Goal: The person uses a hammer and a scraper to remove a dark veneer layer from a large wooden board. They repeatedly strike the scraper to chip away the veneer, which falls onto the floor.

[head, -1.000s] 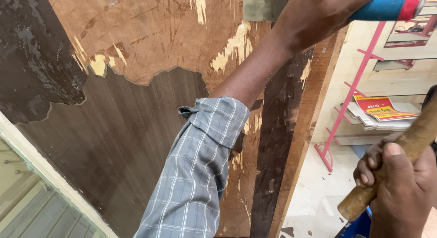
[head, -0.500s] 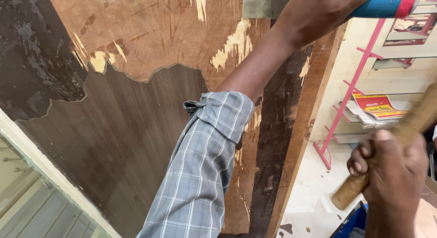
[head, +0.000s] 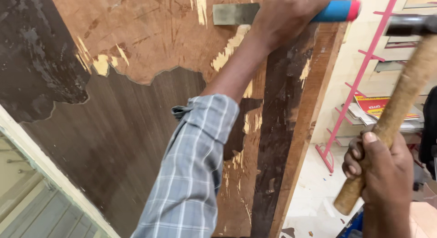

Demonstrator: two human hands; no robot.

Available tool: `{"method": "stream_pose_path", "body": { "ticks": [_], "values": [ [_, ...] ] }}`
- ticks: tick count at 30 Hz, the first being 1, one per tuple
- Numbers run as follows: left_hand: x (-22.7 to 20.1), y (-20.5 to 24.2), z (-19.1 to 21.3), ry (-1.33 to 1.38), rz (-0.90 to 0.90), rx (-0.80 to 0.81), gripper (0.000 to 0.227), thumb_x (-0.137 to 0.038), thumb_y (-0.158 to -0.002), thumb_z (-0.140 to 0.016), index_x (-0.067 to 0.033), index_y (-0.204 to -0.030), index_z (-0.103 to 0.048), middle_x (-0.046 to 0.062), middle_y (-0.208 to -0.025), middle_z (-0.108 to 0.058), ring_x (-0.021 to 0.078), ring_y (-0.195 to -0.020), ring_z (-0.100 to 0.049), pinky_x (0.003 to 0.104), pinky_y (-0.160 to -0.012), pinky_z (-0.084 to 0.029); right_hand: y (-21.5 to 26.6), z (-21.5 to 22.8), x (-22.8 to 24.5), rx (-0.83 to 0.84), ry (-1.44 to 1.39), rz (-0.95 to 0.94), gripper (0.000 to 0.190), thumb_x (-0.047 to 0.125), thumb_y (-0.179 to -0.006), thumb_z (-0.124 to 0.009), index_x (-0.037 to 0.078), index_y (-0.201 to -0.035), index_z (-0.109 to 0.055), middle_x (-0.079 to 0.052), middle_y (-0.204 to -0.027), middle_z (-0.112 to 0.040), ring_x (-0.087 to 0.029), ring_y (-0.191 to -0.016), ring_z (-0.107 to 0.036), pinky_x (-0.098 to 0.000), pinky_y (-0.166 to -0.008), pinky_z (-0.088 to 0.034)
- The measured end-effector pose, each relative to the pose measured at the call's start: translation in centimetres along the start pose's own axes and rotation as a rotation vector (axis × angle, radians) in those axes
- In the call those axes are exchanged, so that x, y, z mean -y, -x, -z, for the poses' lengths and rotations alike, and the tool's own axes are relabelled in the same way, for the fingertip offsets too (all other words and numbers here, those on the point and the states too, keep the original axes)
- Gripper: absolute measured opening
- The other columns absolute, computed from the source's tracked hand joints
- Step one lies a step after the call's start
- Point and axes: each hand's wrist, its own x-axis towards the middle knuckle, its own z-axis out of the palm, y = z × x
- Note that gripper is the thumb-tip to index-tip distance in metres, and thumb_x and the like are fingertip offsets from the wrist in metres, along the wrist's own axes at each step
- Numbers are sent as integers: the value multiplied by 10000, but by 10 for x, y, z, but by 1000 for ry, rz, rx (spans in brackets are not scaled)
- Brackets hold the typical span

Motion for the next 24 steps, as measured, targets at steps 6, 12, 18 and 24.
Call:
{"method": "stream_pose_path", "body": {
  "ticks": [6,12,18,24],
  "values": [
    [21,46,57,-118,107,226,72,-138,-1023,-572,-185,-1071,-596,6,-829,-645,183,-735,-729,382,-513,-563,11,-13,-42,-24,112,-57,157,157,-1047,-557,48,-1063,-445,-55,-739,-460,-129,-521,-460,-288,-427,-393],
    [80,67,108,-476,59,23,144,-213,-1023,-674,-136,-922,-606,117,-1092,-684,269,-1040,-654,418,-849,-552,-17,-39,-91,36,481,-36,164,191,-978,-603,52,-1023,-528,-57,-660,-540,-126,-485,-517,-296,-413,-440],
    [86,84,132,-374,56,5,138,-148,-1054,-616,-42,-1136,-647,164,-1391,-665,329,-1332,-586,476,-1137,-429,-35,-63,-147,58,810,318,256,242,-1024,-639,15,-1101,-548,-57,-794,-543,-160,-574,-583,-325,-497,-476],
    [84,90,130,-404,36,-20,100,-128,-1079,-616,-59,-1145,-643,102,-1274,-677,316,-1220,-640,474,-1096,-503,-23,-74,-165,-72,859,21,348,266,-961,-626,43,-1210,-533,-162,-617,-632,-281,-532,-663,-438,-519,-486]
  ]
}}
